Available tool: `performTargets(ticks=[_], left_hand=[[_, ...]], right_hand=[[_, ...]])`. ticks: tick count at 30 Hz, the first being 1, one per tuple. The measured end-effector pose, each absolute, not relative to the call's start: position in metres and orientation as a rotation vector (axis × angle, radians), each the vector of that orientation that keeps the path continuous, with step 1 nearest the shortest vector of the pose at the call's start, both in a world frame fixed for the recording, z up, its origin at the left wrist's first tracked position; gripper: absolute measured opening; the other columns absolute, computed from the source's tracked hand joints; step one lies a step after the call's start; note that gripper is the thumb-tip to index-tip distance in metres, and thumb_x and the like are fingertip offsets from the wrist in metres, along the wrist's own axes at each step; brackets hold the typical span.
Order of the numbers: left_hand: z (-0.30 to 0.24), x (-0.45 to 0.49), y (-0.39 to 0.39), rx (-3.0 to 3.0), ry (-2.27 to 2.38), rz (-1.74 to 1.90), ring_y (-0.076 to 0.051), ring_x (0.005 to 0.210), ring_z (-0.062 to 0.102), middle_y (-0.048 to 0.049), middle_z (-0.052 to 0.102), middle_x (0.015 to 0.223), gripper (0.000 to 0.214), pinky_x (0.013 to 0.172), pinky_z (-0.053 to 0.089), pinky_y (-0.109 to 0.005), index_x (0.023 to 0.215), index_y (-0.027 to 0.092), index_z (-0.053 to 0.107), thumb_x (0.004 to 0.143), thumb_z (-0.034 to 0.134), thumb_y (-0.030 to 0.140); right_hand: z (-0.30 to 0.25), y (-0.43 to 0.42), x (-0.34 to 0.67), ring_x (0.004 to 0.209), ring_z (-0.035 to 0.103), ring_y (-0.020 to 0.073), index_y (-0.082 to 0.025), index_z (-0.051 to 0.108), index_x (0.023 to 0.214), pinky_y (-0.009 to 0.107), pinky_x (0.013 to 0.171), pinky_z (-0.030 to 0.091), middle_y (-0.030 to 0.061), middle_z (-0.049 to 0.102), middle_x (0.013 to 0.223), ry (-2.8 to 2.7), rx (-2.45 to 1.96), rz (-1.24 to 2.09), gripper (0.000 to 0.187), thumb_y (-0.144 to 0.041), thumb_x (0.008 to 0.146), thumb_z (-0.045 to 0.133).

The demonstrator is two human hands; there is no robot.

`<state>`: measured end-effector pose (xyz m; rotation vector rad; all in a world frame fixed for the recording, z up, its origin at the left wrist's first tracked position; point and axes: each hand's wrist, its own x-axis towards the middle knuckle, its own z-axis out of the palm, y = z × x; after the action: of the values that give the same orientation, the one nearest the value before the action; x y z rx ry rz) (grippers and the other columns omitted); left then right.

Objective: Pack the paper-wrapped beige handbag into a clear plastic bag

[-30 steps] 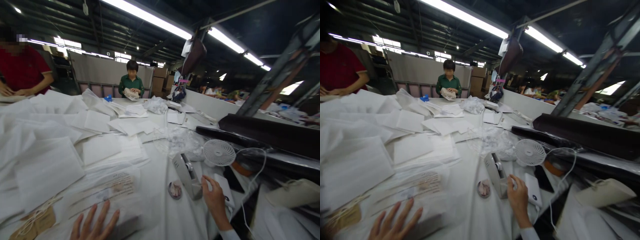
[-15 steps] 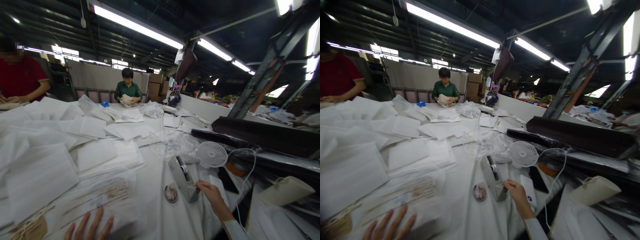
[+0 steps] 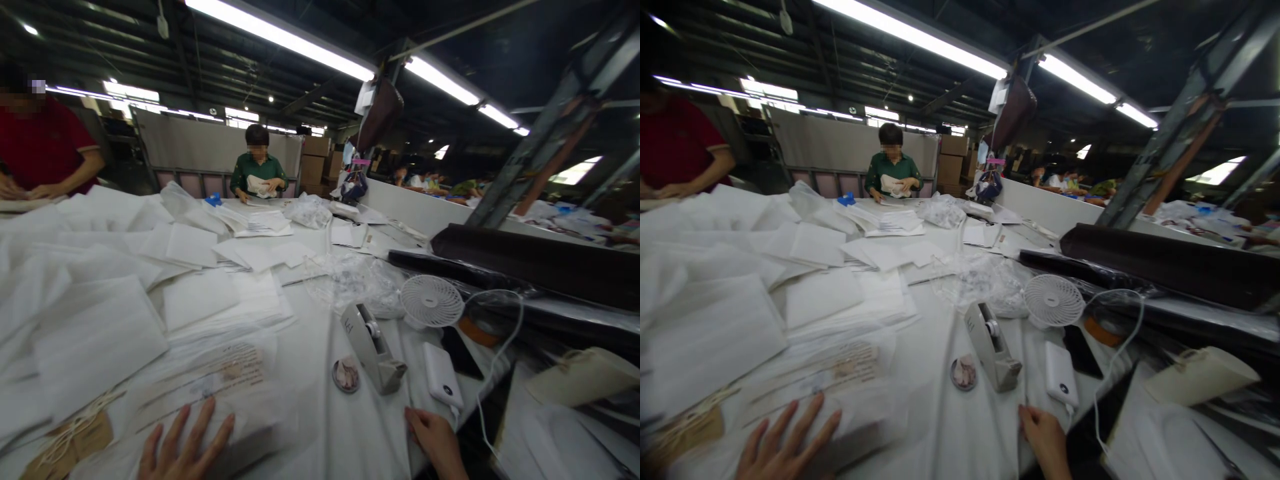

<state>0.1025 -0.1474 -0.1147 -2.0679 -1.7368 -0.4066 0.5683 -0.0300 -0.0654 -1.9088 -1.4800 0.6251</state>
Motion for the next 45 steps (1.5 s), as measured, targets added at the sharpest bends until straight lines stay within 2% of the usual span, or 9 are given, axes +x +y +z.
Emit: performTargets(ticks=[4,6,11,21,30,32,35,39,45], left_hand=[[-0.085,0.109,-0.151,-2.111,-1.829,-0.340,-0.043,0.129,0.037,-0.0061,0.048,0.145,0.082,0.103,0.022,-0.064,0.140,0.045,0.038,0.067,0.074,0.040],[-0.077,0.111,-0.151,-2.129,-1.867,-0.293,-0.042,0.131,0.033,-0.0057,0.043,0.148,0.085,0.104,0.020,-0.064,0.143,0.045,0.032,0.069,0.074,0.042],[-0.077,0.112,-0.154,-2.152,-1.932,-0.278,-0.043,0.134,0.028,-0.0062,0.037,0.152,0.093,0.104,0.018,-0.066,0.144,0.046,0.028,0.066,0.078,0.043],[-0.076,0.110,-0.151,-2.157,-1.914,-0.317,-0.044,0.133,0.028,-0.0079,0.038,0.151,0.099,0.101,0.017,-0.068,0.144,0.045,0.028,0.061,0.082,0.043],[-0.077,0.109,-0.150,-2.178,-1.888,-0.310,-0.045,0.133,0.027,-0.0085,0.037,0.152,0.099,0.100,0.018,-0.069,0.144,0.044,0.028,0.061,0.081,0.048],[-0.075,0.108,-0.149,-2.174,-1.933,-0.299,-0.045,0.134,0.027,-0.0075,0.036,0.153,0.097,0.101,0.019,-0.069,0.144,0.044,0.028,0.062,0.080,0.049],[-0.072,0.109,-0.148,-2.190,-1.990,-0.298,-0.044,0.135,0.029,-0.0057,0.034,0.154,0.092,0.101,0.023,-0.070,0.145,0.046,0.025,0.068,0.075,0.055],[-0.072,0.104,-0.148,-2.249,-1.988,-0.334,-0.042,0.137,0.028,-0.0031,0.027,0.158,0.078,0.101,0.027,-0.072,0.147,0.046,0.017,0.081,0.055,0.065],[-0.076,0.065,-0.171,-1.967,-2.332,-0.242,-0.039,0.137,0.034,-0.0029,0.030,0.157,0.092,0.107,0.033,-0.066,0.148,0.037,0.021,0.074,0.074,0.027]], right_hand=[[-0.025,-0.014,0.521,0.071,0.067,0.0251,-0.022,0.071,0.076,0.033,0.066,0.053,0.0040,0.072,0.073,-1.791,-1.691,0.784,0.041,-0.060,0.070,0.059],[0.008,-0.005,0.478,0.079,0.067,0.0226,-0.022,0.070,0.086,0.031,0.075,0.051,0.0039,0.073,0.084,-2.167,-1.423,0.838,0.035,-0.053,0.082,0.054],[0.077,0.013,0.368,0.075,0.062,0.0147,-0.020,0.066,0.088,0.024,0.073,0.046,0.0032,0.069,0.083,-2.956,-0.610,0.725,0.027,-0.030,0.096,0.042],[0.050,0.050,0.259,0.055,0.055,0.0160,-0.020,0.072,0.074,0.026,0.054,0.040,0.0038,0.068,0.064,-3.442,-0.304,0.349,0.017,-0.032,0.078,0.061],[0.021,0.095,0.233,0.043,0.054,0.0168,-0.017,0.065,0.057,0.026,0.042,0.031,0.0040,0.063,0.051,-3.441,-0.676,0.126,0.043,-0.058,0.057,0.079],[0.024,0.103,0.237,0.049,0.060,0.0196,-0.018,0.068,0.066,0.026,0.046,0.037,0.0037,0.066,0.056,-3.368,-0.765,0.098,0.043,-0.058,0.056,0.081],[0.029,0.089,0.250,0.074,0.069,0.0264,-0.017,0.069,0.093,0.032,0.066,0.050,0.0098,0.074,0.082,-3.185,-0.873,0.017,0.037,-0.050,0.077,0.070],[-0.003,0.025,0.272,0.115,0.061,0.0228,-0.015,0.050,0.133,0.034,0.094,0.049,0.0142,0.063,0.128,-3.046,-0.769,0.010,0.044,-0.036,0.095,0.046],[-0.095,-0.018,0.297,0.133,0.044,0.0327,-0.009,0.020,0.150,0.050,0.103,0.043,0.0215,0.044,0.145,-2.700,-0.422,-0.216,0.080,-0.038,0.087,0.060]])
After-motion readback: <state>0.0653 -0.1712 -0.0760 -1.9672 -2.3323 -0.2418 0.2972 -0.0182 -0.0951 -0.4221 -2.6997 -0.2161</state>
